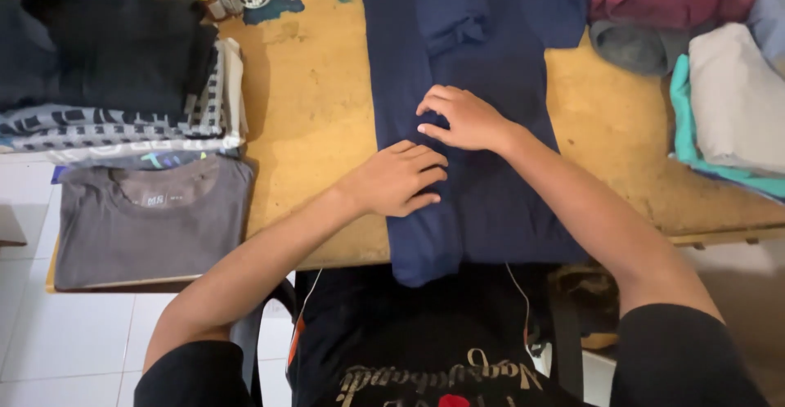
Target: A person meticulously folds a blue t-shirt on a wooden table, smoothing out wrinkles between each fold.
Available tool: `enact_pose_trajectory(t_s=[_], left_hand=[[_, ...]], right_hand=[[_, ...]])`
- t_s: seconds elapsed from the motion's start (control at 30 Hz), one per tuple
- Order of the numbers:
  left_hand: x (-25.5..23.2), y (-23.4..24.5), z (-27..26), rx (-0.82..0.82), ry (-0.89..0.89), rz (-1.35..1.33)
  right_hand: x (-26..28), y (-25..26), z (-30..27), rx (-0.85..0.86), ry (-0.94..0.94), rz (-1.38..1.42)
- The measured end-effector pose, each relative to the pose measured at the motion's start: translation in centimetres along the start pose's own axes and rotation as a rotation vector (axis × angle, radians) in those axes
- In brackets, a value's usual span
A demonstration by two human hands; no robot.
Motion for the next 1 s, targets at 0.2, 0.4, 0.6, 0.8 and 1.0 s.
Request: enact_pose_trajectory(t_s=[0.2, 0.4, 0.6, 0.8, 1.0], left_hand=[[1.1, -1.9, -0.8, 0.215, 0.093, -0.180], [1.2, -2.8, -1.4, 0.261, 0.116, -0.066], [0.9, -3.0, -1.2, 0.345, 0.114, -0.064], [1.0, -3.6, -1.2, 0.445, 0.143, -0.046], [-2.1, -3.4, -1.6, 0.589, 0.117, -0.097]], right_hand=[[-0.2, 0.2, 2.6, -0.069, 0.169, 0.104], [1.1, -4.2, 4.0, 0.204, 0.246, 0.165], [-3.7, -6.2, 6.0, 0.332, 0.150, 0.102], [-8.6, -5.2, 9.0, 0.347, 0.009, 0.043], [-9.9, -5.1, 9.7, 0.454, -0.081, 0.067]])
Point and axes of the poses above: each hand's wrist, its own z-axis towards the middle knuckle, its own y-axis out of the back of the hand, x = y × z, the point moved 10 cm from there along z, towards the middle knuckle, and after that the axes turned 12 degrees about y, right-handed, at the moved point
